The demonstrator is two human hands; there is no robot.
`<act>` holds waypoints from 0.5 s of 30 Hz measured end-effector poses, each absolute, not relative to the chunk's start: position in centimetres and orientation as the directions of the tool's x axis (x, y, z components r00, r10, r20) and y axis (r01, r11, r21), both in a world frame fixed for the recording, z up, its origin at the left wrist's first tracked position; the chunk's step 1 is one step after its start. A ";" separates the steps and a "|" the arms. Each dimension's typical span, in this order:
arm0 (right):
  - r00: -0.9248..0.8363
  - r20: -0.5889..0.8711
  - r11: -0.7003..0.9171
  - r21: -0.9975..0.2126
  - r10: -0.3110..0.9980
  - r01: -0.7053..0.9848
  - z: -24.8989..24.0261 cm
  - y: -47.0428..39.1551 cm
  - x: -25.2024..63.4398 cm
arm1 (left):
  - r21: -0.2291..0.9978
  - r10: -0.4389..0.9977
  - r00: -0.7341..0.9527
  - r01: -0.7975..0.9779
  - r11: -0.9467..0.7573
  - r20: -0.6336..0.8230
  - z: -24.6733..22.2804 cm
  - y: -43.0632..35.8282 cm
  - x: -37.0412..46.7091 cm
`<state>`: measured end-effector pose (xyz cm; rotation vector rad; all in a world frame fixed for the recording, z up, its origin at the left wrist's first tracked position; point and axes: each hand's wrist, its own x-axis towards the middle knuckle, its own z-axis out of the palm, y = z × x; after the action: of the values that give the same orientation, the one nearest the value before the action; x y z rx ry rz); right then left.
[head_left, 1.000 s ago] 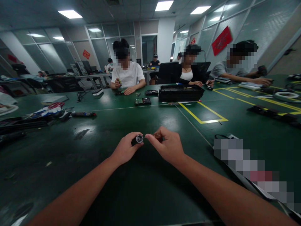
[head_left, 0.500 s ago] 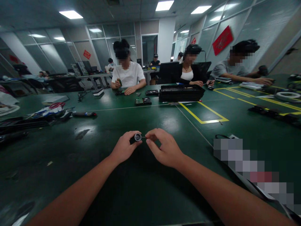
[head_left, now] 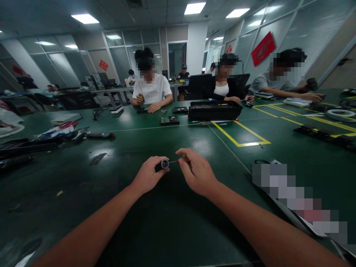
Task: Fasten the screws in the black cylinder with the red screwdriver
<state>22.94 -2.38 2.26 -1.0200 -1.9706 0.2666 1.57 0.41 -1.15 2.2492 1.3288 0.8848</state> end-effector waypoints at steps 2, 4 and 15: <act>-0.286 0.592 0.632 -0.533 0.754 0.562 2.4 -2.3 23.0 | 0.599 0.877 0.349 0.641 -0.480 0.329 -1.1 0.4 1.5; -0.272 0.546 0.587 -0.560 0.792 0.584 2.5 -2.2 23.1 | 0.599 0.878 0.353 0.642 -0.479 0.324 -1.1 0.5 1.5; -0.300 0.528 0.599 -0.596 0.794 0.535 2.5 -2.4 23.0 | 0.575 0.875 0.361 0.659 -0.485 0.323 -1.1 0.6 1.5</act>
<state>22.98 -2.38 2.47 -1.0548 -1.9867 0.3902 1.53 0.55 -1.10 2.2813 1.3475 0.8634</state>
